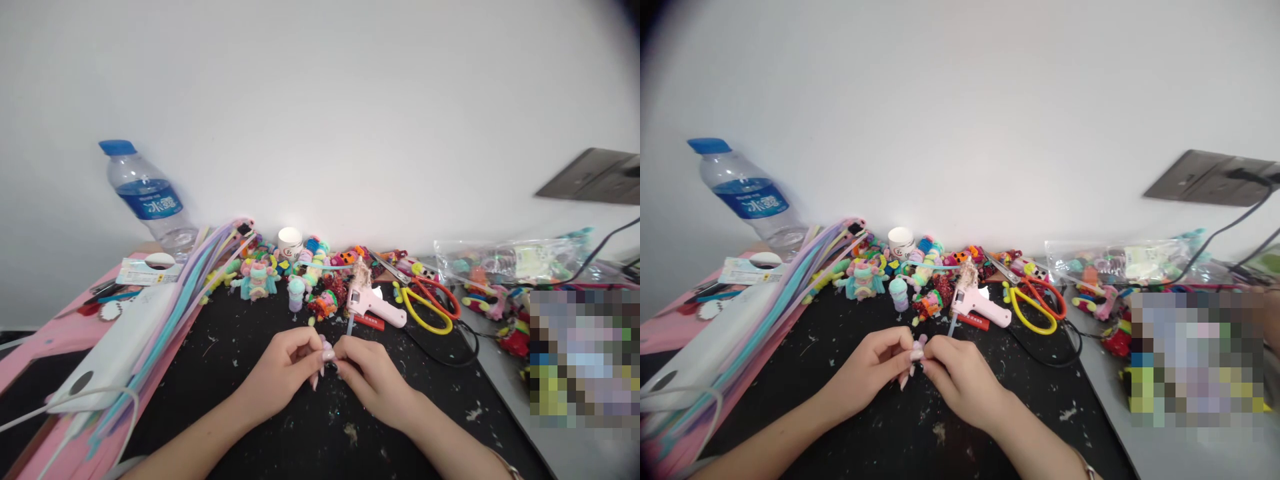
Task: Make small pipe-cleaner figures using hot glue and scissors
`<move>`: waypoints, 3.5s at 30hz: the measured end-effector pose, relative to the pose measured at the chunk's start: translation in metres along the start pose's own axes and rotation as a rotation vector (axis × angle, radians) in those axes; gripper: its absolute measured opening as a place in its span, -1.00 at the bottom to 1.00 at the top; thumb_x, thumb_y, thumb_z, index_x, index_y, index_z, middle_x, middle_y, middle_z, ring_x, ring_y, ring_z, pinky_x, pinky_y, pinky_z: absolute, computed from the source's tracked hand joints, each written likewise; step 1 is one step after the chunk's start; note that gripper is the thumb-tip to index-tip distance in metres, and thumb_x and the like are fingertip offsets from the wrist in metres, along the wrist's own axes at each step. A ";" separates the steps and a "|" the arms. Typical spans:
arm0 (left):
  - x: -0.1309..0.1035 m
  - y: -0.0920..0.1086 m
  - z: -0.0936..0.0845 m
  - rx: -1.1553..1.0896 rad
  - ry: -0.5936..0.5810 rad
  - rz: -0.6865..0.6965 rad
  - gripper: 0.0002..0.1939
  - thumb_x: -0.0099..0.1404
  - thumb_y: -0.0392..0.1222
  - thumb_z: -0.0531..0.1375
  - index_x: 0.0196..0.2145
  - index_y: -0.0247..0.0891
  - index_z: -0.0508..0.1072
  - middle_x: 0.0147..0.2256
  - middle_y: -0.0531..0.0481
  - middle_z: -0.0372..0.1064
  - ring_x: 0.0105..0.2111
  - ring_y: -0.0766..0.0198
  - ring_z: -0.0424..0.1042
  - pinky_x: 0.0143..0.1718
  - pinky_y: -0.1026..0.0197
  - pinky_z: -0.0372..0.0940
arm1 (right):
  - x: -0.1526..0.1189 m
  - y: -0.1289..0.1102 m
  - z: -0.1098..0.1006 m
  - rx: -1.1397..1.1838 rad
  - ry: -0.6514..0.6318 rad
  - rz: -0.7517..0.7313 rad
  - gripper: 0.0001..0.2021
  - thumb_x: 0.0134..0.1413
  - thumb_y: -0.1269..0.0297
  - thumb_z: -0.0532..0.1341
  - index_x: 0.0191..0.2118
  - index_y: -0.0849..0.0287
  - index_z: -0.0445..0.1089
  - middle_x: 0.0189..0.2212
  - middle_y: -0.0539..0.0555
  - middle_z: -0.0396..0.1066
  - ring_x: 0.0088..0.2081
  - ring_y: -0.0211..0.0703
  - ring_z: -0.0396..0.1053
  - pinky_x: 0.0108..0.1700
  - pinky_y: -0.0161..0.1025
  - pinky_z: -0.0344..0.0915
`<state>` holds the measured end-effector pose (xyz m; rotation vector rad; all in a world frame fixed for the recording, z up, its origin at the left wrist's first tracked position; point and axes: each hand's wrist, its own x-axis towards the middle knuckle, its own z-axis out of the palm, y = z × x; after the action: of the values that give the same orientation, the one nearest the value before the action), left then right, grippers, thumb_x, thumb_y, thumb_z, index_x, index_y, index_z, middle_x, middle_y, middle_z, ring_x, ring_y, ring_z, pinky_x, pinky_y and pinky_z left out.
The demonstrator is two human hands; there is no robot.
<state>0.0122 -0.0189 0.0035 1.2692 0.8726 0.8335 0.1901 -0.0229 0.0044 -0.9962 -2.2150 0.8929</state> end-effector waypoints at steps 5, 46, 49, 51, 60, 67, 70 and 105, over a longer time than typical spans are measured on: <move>0.001 0.003 0.001 -0.084 -0.055 -0.052 -0.75 0.14 -0.17 0.22 -0.59 -0.35 0.34 -0.61 0.09 0.28 -0.62 0.40 0.31 -0.53 0.33 0.21 | -0.002 0.000 -0.001 0.028 0.060 -0.017 -0.76 0.24 0.34 -0.07 -0.48 0.15 0.09 -0.56 -0.06 0.12 -0.54 -0.29 0.10 -0.49 -0.35 0.06; -0.003 0.008 -0.003 0.486 -0.079 0.099 -0.75 0.20 -0.25 0.13 -0.61 -0.31 0.30 -0.65 0.10 0.26 -0.61 0.39 0.27 -0.49 0.33 0.16 | 0.002 -0.001 0.004 0.164 -0.021 0.149 -0.70 0.22 0.37 -0.04 -0.56 0.17 -0.03 -0.63 -0.13 -0.05 -0.56 -0.36 -0.05 -0.51 -0.38 -0.08; -0.002 0.009 -0.003 0.557 -0.061 0.165 -0.74 0.20 -0.25 0.15 -0.62 -0.31 0.32 -0.64 0.10 0.26 -0.58 0.39 0.25 -0.48 0.34 0.14 | 0.001 -0.002 0.003 0.149 -0.019 0.143 -0.69 0.22 0.38 -0.03 -0.56 0.17 -0.04 -0.63 -0.14 -0.05 -0.57 -0.36 -0.05 -0.52 -0.38 -0.10; -0.001 0.009 -0.004 0.519 -0.057 0.171 -0.76 0.20 -0.22 0.16 -0.60 -0.32 0.36 -0.61 0.09 0.27 -0.57 0.39 0.26 -0.48 0.35 0.15 | 0.000 -0.002 0.002 0.141 -0.010 0.143 -0.69 0.22 0.38 -0.03 -0.56 0.17 -0.04 -0.63 -0.13 -0.05 -0.56 -0.36 -0.04 -0.51 -0.37 -0.09; 0.000 0.005 -0.004 0.260 -0.096 0.068 -0.75 0.24 -0.16 0.11 -0.55 -0.32 0.30 -0.59 0.10 0.20 -0.60 0.39 0.27 -0.53 0.33 0.21 | 0.003 -0.001 0.001 0.153 0.009 0.106 -0.70 0.23 0.36 -0.05 -0.55 0.16 -0.05 -0.61 -0.13 -0.04 -0.56 -0.35 -0.05 -0.51 -0.37 -0.08; -0.003 0.006 -0.002 0.269 -0.101 0.008 -0.75 0.24 -0.22 0.10 -0.58 -0.29 0.24 -0.66 0.14 0.19 -0.64 0.40 0.24 -0.55 0.35 0.19 | 0.000 -0.002 0.004 0.162 0.010 0.118 -0.70 0.23 0.35 -0.04 -0.55 0.16 -0.04 -0.61 -0.13 -0.03 -0.56 -0.35 -0.05 -0.51 -0.37 -0.07; -0.002 0.006 -0.002 0.279 -0.093 0.027 -0.75 0.23 -0.23 0.11 -0.58 -0.30 0.26 -0.66 0.14 0.19 -0.64 0.40 0.25 -0.53 0.35 0.21 | -0.001 -0.003 0.003 0.169 0.011 0.132 -0.70 0.23 0.34 -0.05 -0.55 0.16 -0.01 -0.60 -0.12 -0.02 -0.55 -0.34 -0.04 -0.50 -0.37 -0.05; -0.005 0.001 0.007 -0.038 -0.110 -0.064 -0.68 0.29 -0.01 0.04 -0.51 -0.27 0.19 -0.71 0.23 0.03 -0.75 0.49 0.04 -0.68 0.39 -0.02 | 0.002 -0.003 -0.002 0.385 -0.057 0.089 -0.71 0.25 0.08 -0.09 -0.35 0.17 0.17 -0.47 -0.05 0.12 -0.43 -0.27 0.08 -0.37 -0.33 0.09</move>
<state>0.0155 -0.0265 0.0060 1.2354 0.8020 0.7200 0.1886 -0.0221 0.0086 -0.8962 -1.9499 1.3404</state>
